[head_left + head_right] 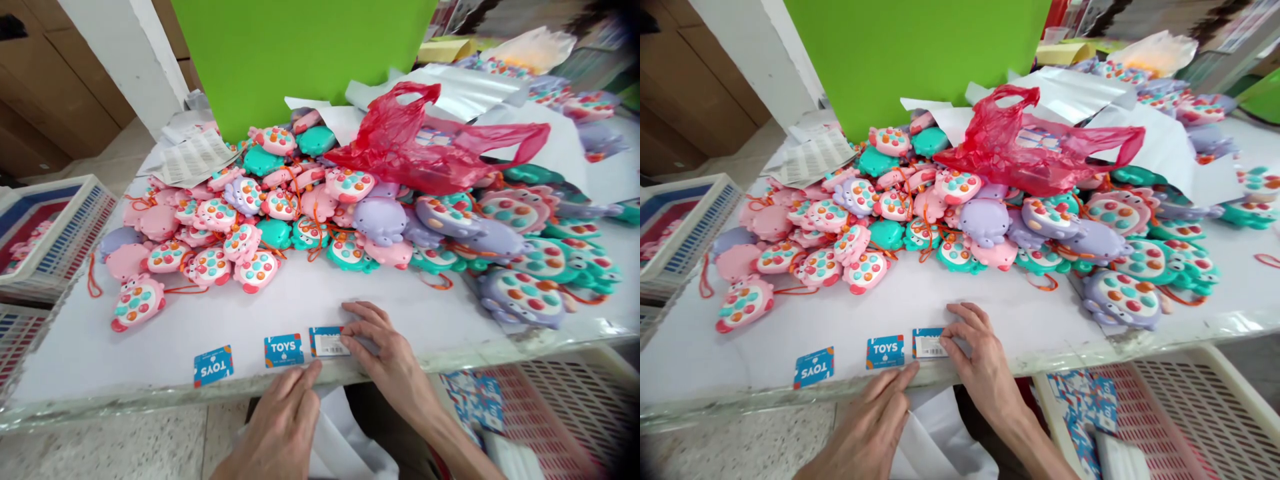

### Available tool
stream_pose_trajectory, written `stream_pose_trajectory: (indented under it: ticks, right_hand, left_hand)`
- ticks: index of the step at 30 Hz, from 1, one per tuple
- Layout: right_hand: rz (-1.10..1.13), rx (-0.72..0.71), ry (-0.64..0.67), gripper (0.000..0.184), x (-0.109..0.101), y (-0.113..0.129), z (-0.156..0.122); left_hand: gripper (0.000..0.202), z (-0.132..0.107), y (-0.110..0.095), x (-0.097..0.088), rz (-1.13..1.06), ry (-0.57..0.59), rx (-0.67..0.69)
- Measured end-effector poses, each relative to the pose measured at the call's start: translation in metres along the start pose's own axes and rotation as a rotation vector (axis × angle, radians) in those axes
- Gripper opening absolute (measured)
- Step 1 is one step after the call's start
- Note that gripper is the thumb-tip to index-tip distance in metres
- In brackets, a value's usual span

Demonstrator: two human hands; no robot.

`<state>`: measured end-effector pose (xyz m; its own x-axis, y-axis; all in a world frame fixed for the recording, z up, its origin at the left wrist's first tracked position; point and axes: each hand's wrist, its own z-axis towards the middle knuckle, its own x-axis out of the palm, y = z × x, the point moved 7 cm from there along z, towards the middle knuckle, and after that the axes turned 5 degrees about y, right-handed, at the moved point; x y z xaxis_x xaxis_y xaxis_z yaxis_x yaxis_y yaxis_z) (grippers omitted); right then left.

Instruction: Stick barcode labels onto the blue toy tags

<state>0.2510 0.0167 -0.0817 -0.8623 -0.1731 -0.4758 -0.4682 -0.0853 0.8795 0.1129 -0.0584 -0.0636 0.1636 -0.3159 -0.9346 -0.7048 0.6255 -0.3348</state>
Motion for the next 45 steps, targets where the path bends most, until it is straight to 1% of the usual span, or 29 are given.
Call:
stream_pose_trajectory:
  ticks: [3, 12, 18, 25, 30, 38, 41, 45]
  right_hand:
    - [-0.02, -0.016, 0.005, 0.015, 0.001, -0.001, -0.001]
    - [-0.054, -0.026, 0.005, 0.017, 0.0, 0.0, 0.0]
    - [-0.052, -0.04, -0.01, 0.016, 0.001, 0.0, 0.0]
    - [-0.06, -0.052, -0.019, 0.016, 0.0, 0.001, 0.0]
    - [-0.06, -0.042, -0.017, 0.016, 0.0, 0.001, 0.001]
    - [-0.063, -0.049, -0.028, 0.016, 0.001, 0.001, 0.0]
    - [-0.075, -0.05, -0.025, 0.015, 0.001, 0.0, 0.0]
    - [-0.142, -0.081, -0.038, 0.015, 0.0, 0.002, 0.001]
  left_hand:
    - [0.03, 0.0, 0.0, -0.001, 0.005, -0.037, 0.013]
    - [0.025, 0.004, 0.001, -0.003, -0.02, -0.038, -0.003]
    - [0.025, 0.003, 0.003, 0.003, -0.033, -0.02, -0.015]
    - [0.025, 0.007, 0.003, 0.002, -0.022, -0.008, -0.029]
    - [0.031, 0.008, 0.003, 0.004, 0.006, 0.017, -0.041]
    - [0.034, 0.01, 0.003, 0.003, -0.027, 0.043, -0.053]
    - [0.036, 0.009, 0.003, 0.005, -0.024, 0.036, -0.05]
    - [0.034, 0.009, 0.001, 0.006, 0.018, -0.015, -0.021]
